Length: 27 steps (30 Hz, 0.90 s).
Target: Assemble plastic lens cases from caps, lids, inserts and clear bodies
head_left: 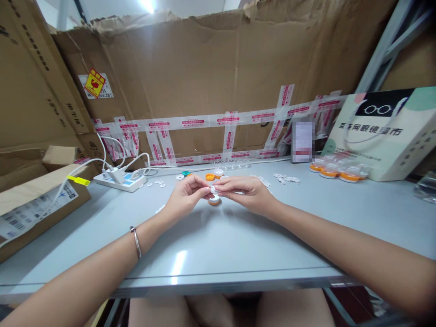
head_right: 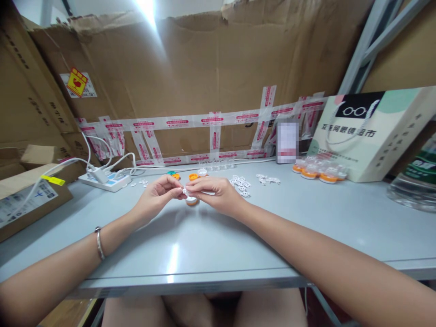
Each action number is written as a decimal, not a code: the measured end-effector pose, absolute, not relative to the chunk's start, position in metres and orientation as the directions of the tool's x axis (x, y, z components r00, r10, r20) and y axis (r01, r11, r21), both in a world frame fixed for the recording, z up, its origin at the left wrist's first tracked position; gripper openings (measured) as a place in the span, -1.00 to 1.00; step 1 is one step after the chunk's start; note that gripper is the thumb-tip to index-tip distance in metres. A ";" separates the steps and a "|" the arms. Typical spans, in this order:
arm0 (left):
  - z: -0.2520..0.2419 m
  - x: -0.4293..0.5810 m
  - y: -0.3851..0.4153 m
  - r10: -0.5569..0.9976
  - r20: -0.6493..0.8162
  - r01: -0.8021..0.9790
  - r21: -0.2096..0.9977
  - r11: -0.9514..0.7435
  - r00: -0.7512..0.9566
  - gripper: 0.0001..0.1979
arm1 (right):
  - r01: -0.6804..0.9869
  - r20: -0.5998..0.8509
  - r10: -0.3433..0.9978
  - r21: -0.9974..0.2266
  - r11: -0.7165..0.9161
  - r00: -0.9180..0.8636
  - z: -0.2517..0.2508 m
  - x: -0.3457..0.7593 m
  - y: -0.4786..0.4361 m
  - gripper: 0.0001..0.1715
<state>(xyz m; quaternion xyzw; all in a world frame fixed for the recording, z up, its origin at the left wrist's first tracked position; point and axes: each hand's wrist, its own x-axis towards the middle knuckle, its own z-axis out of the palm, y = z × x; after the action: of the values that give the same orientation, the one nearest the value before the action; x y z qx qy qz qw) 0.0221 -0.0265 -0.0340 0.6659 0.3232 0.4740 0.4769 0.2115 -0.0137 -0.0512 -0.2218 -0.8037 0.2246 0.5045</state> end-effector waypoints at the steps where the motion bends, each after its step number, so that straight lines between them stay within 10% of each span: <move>1: -0.034 0.022 -0.027 0.883 0.322 -0.029 0.943 -0.333 0.342 -0.80 | 0.130 0.722 0.558 -0.559 0.819 -0.409 -0.050 0.212 -0.014 -0.84; 17: -0.034 0.021 -0.026 0.881 0.285 0.069 0.940 -0.334 0.378 -0.82 | 0.304 0.818 0.118 0.072 0.950 -0.563 -0.049 0.210 -0.017 -0.81; 27: -0.045 0.014 -0.016 0.865 0.266 0.561 0.672 -0.483 0.425 -0.61 | 0.387 0.691 0.610 -0.479 0.788 -0.387 -0.052 0.213 -0.003 -0.74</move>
<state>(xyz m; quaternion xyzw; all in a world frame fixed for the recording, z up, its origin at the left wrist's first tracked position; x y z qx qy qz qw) 0.0139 -0.0162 -0.0455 0.8061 0.4424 0.3028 0.2507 0.2130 -0.0026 -0.0518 -0.3025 -0.8239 0.1205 0.4638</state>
